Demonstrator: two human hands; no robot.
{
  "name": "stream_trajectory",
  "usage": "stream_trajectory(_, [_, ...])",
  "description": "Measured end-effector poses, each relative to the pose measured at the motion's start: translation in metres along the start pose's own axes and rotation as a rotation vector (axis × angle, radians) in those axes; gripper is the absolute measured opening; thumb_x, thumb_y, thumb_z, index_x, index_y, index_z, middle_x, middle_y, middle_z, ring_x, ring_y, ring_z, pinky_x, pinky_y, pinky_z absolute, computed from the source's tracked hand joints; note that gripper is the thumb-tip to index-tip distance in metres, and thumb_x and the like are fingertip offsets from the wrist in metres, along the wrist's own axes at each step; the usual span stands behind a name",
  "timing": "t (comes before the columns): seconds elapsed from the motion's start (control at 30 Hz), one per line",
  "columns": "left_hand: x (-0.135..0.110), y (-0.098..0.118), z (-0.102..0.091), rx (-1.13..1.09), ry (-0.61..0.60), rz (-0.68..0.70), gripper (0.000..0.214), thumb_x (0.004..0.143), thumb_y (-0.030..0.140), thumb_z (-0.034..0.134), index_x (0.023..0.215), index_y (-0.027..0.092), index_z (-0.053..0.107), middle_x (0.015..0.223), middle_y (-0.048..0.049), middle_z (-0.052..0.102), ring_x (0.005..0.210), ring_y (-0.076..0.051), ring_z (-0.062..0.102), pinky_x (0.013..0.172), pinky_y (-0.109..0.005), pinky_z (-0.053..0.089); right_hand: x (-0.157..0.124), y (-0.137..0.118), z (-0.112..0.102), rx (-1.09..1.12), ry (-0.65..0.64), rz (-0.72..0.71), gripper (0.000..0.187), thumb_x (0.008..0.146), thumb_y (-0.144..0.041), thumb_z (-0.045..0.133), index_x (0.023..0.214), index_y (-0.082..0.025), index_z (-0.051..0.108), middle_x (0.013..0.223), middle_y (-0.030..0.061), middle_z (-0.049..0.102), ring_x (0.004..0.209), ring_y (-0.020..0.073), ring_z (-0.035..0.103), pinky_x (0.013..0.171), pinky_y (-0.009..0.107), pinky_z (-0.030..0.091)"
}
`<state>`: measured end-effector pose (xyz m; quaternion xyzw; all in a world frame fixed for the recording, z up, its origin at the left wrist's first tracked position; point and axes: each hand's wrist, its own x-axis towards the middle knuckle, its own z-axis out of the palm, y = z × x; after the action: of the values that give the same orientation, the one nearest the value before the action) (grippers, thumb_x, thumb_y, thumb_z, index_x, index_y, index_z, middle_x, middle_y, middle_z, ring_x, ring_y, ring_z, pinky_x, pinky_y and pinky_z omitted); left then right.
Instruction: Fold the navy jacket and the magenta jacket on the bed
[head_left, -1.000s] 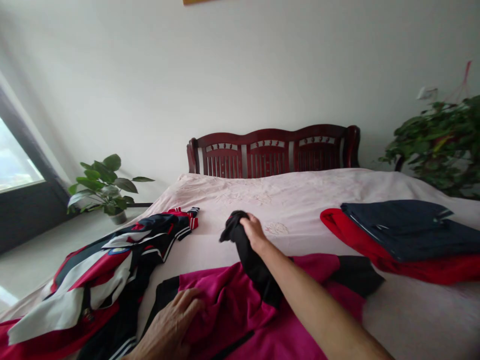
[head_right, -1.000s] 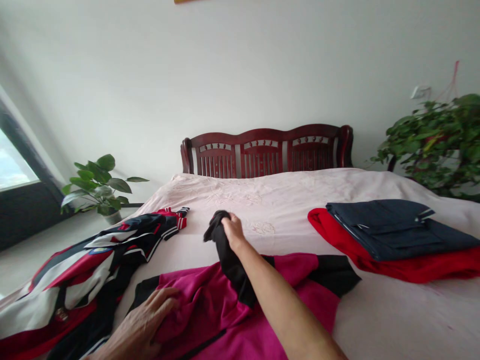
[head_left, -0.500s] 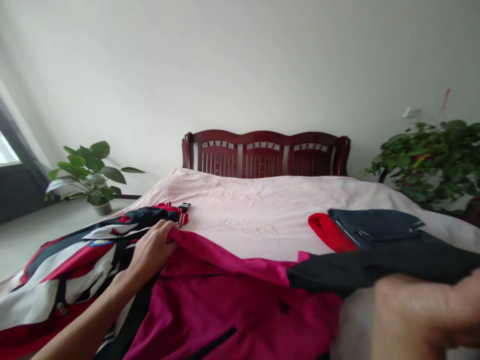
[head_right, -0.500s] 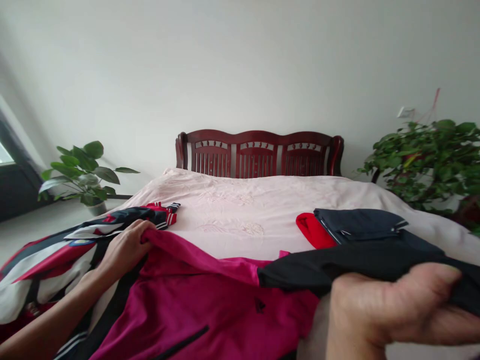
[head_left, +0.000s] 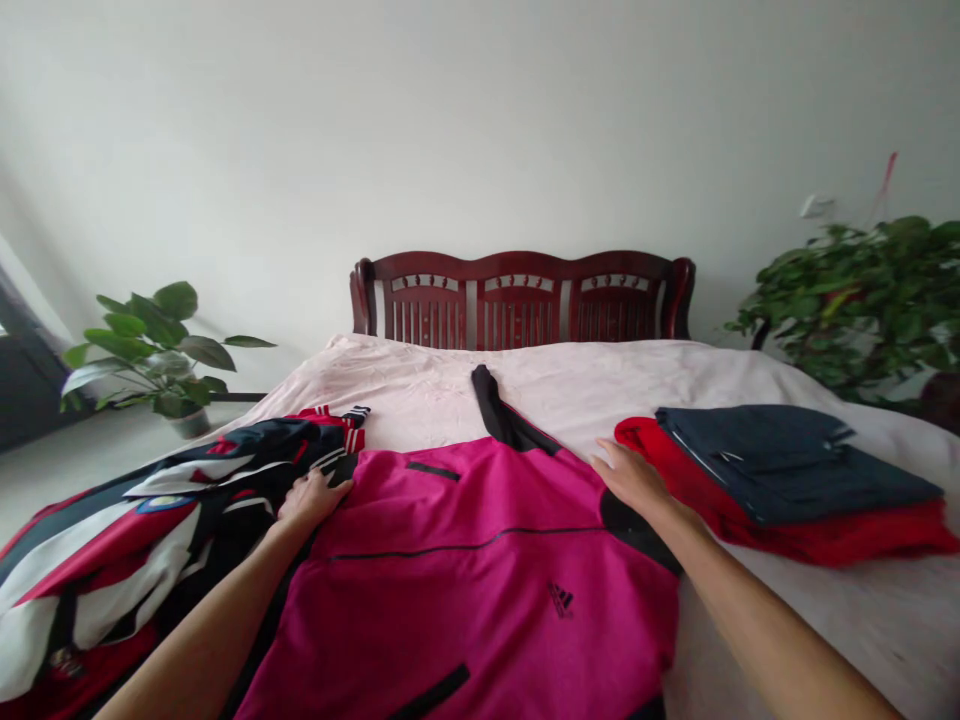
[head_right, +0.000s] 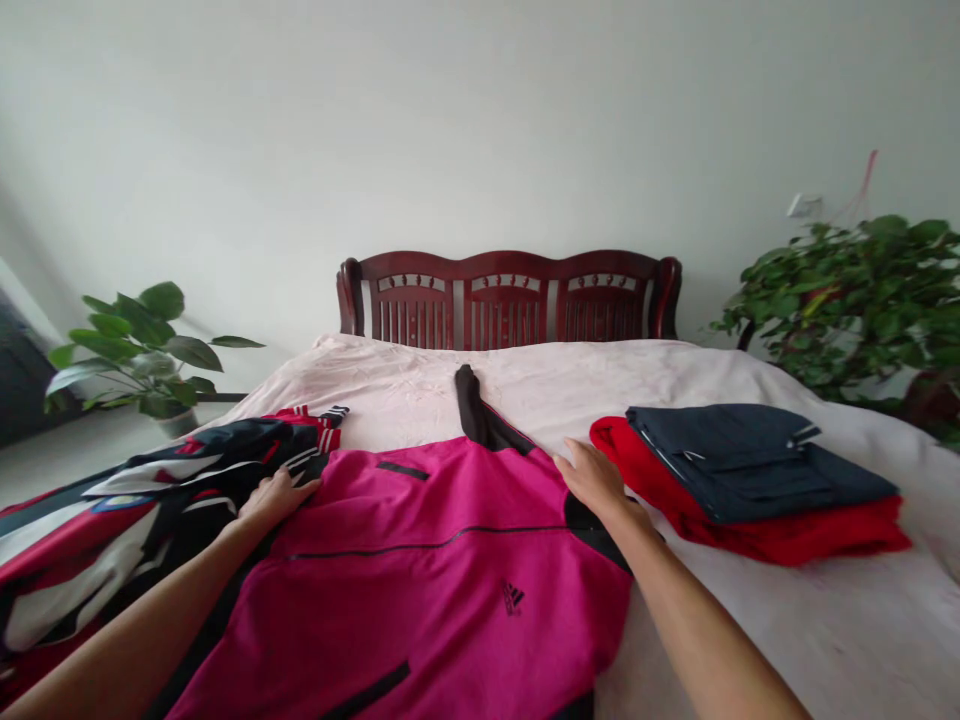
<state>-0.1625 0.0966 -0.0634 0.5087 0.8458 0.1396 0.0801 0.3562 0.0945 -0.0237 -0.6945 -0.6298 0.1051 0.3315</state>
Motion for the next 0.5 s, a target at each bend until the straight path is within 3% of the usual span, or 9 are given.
stream_trajectory(0.07, [0.005,-0.012,0.01,-0.017,-0.049,-0.01,0.072,0.076,0.067,0.055,0.114,0.007,0.067,0.116,-0.0275,0.067,0.105,-0.044,0.067,0.082,-0.048,0.054,-0.025,0.04,0.009,-0.344,-0.117,0.135,0.043,0.091,-0.041,0.052,0.118,-0.01,0.065,0.124,0.0241,0.066,0.119,0.0366,0.06,0.101,0.051,0.044])
stream_trajectory(0.17, [0.014,-0.018,0.013,-0.073,-0.101,0.044,0.054,0.073,0.063,0.063,0.095,0.015,0.072,0.097,-0.0158,0.075,0.095,-0.034,0.071,0.078,-0.037,0.055,-0.036,0.071,0.009,-0.628,-0.209,0.115,0.045,0.096,-0.046,0.043,0.118,-0.012,0.065,0.12,0.0217,0.068,0.114,0.0348,0.063,0.091,0.045,0.048])
stream_trajectory(0.27, [0.017,-0.019,0.011,-0.115,-0.051,0.05,0.05,0.076,0.058,0.062,0.105,0.018,0.07,0.099,-0.0124,0.076,0.093,-0.032,0.072,0.075,-0.035,0.055,-0.029,0.083,0.0,-0.678,-0.191,0.065,0.039,0.097,-0.044,0.044,0.116,-0.018,0.065,0.113,0.0167,0.072,0.105,0.0321,0.068,0.082,0.041,0.05])
stream_trajectory(0.4, [0.011,-0.019,0.019,-0.139,0.057,0.026,0.061,0.081,0.057,0.055,0.129,0.019,0.058,0.121,-0.0167,0.071,0.108,-0.036,0.068,0.081,-0.041,0.054,-0.026,0.092,-0.009,-0.676,-0.156,0.198,0.04,0.097,-0.045,0.042,0.12,-0.021,0.065,0.116,0.016,0.072,0.105,0.0336,0.068,0.081,0.043,0.051])
stream_trajectory(0.5, [0.003,-0.022,0.025,-0.162,0.058,0.044,0.057,0.083,0.052,0.054,0.122,0.012,0.062,0.116,-0.0204,0.072,0.107,-0.036,0.069,0.081,-0.041,0.055,-0.037,0.097,-0.012,-0.608,-0.164,0.282,0.042,0.098,-0.04,0.038,0.125,-0.019,0.064,0.123,0.0173,0.069,0.109,0.0334,0.067,0.087,0.045,0.05])
